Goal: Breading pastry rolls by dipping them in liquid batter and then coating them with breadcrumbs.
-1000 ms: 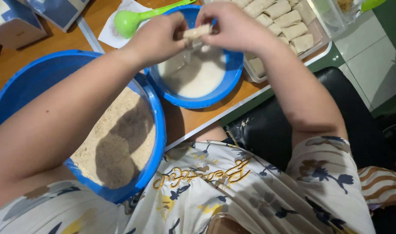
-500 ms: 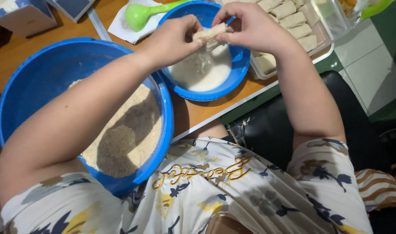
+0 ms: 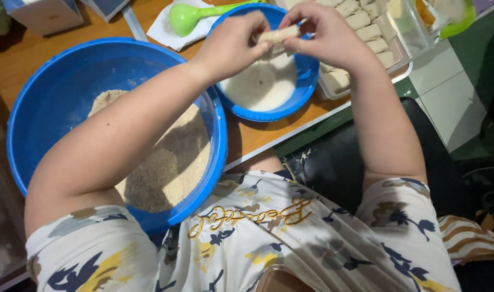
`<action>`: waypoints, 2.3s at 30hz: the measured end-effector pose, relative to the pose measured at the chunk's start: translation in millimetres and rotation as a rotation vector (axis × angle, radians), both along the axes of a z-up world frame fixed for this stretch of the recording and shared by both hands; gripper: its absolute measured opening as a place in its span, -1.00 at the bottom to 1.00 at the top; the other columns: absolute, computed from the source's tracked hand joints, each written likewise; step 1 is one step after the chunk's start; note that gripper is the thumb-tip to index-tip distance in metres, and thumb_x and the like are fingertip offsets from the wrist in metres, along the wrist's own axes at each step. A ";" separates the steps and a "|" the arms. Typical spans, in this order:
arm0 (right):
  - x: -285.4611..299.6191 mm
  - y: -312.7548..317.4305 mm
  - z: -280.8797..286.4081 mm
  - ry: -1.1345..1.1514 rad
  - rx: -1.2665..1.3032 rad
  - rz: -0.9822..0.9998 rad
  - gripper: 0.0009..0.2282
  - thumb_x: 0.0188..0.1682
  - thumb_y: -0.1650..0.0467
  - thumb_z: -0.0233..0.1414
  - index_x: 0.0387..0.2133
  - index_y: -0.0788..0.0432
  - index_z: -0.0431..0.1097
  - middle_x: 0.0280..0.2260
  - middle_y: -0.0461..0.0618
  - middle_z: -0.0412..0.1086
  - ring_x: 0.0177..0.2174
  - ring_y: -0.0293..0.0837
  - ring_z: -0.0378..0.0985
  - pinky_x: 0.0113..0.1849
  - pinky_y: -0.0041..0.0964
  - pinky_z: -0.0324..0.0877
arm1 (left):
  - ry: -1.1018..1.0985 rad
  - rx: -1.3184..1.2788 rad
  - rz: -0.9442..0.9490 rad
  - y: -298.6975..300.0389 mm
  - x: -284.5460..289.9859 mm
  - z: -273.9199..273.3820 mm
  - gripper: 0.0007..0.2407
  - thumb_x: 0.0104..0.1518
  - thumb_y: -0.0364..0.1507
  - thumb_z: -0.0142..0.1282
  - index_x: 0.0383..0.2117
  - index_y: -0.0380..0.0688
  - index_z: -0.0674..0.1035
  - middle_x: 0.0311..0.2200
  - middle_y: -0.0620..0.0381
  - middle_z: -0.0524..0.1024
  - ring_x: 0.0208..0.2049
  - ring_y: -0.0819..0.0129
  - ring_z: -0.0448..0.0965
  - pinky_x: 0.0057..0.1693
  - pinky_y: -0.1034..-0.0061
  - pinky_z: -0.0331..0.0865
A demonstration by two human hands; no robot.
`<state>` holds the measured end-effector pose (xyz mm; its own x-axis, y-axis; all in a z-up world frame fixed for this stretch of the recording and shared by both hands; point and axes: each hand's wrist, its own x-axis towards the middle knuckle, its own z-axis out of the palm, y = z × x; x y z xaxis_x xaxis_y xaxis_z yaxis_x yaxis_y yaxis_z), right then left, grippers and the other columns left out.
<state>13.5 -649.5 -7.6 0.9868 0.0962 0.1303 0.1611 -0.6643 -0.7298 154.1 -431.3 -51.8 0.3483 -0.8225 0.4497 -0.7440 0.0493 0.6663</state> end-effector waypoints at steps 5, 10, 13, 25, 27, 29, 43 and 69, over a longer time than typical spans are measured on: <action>-0.7 1.3 -9.0 0.039 0.100 0.006 -0.75 0.07 0.49 0.21 -0.02 0.25 0.40 -0.12 -0.12 0.45 -0.16 -0.34 0.54 -0.11 -0.40 0.50 | 0.024 -0.029 0.001 -1.2 6.7 -20.8 -0.80 0.20 -0.36 0.29 -0.22 -0.22 0.58 -0.33 -0.08 0.63 -0.31 0.08 0.65 -0.16 0.28 0.49; -0.2 2.6 -24.9 0.078 0.164 -0.050 -0.74 0.05 0.49 0.21 -0.01 0.25 0.42 -0.14 -0.11 0.47 -0.16 -0.33 0.54 -0.10 -0.43 0.50 | 0.314 0.004 -0.062 -16.0 21.8 -54.3 -0.79 0.14 -0.36 0.29 -0.25 -0.23 0.58 -0.38 0.08 0.65 -0.34 0.39 0.67 -0.18 0.47 0.52; 4.4 0.2 -39.9 0.084 0.114 -0.056 -0.76 0.05 0.49 0.23 -0.03 0.26 0.44 -0.15 -0.08 0.48 -0.18 -0.31 0.53 -0.13 -0.43 0.48 | 0.463 0.112 -0.057 -21.0 26.9 -72.3 -0.80 0.11 -0.35 0.29 -0.32 -0.22 0.59 -0.43 0.13 0.63 -0.39 0.48 0.63 -0.22 0.53 0.48; 36.8 20.8 -17.9 0.264 0.448 -0.090 -0.82 0.18 0.37 0.22 -0.05 0.21 0.50 -0.25 -0.06 0.47 -0.23 -0.24 0.56 -0.15 -0.28 0.57 | 0.325 0.018 -0.004 41.3 55.4 -37.5 -0.69 0.31 -0.20 0.05 -0.17 -0.19 0.69 -0.40 0.19 0.65 -0.37 0.52 0.66 -0.21 0.57 0.53; 50.7 64.1 -2.2 0.321 0.471 -0.010 -0.80 0.17 0.36 0.21 -0.02 0.19 0.50 -0.19 -0.06 0.49 -0.20 -0.23 0.57 -0.16 -0.25 0.57 | 0.348 0.123 0.152 106.8 35.3 12.0 -0.69 0.29 -0.17 0.04 -0.21 -0.17 0.67 -0.43 0.20 0.63 -0.39 0.51 0.67 -0.23 0.58 0.54; 63.7 112.5 12.8 0.371 0.489 0.069 -0.78 0.15 0.35 0.19 0.00 0.17 0.50 -0.14 -0.07 0.51 -0.16 -0.21 0.59 -0.17 -0.23 0.58 | 0.367 0.225 0.306 162.5 21.4 38.7 -0.68 0.27 -0.15 0.02 -0.24 -0.14 0.66 -0.46 0.20 0.62 -0.42 0.51 0.68 -0.26 0.58 0.54; 141.5 283.2 -103.4 0.882 0.068 0.419 -0.74 -0.10 0.44 0.18 -0.14 0.20 0.40 -0.35 0.02 0.51 -0.44 -0.13 0.61 -0.41 -0.25 0.54 | 0.548 0.582 0.559 295.6 -17.4 -78.8 -0.79 0.06 -0.29 0.20 -0.34 -0.18 0.61 -0.41 -0.04 0.63 -0.31 0.18 0.67 -0.12 0.31 0.49; 185.6 349.2 -148.8 1.053 0.541 -0.267 -0.58 0.15 0.16 -0.19 0.01 0.24 0.38 -0.11 0.17 0.54 -0.18 -0.01 0.61 -0.09 0.02 0.54 | 1.334 0.368 0.924 256.7 23.7 -131.1 -0.23 0.17 0.21 -0.50 0.45 0.04 -0.07 0.45 -0.17 -0.18 0.45 -0.09 -0.18 0.38 -0.19 -0.07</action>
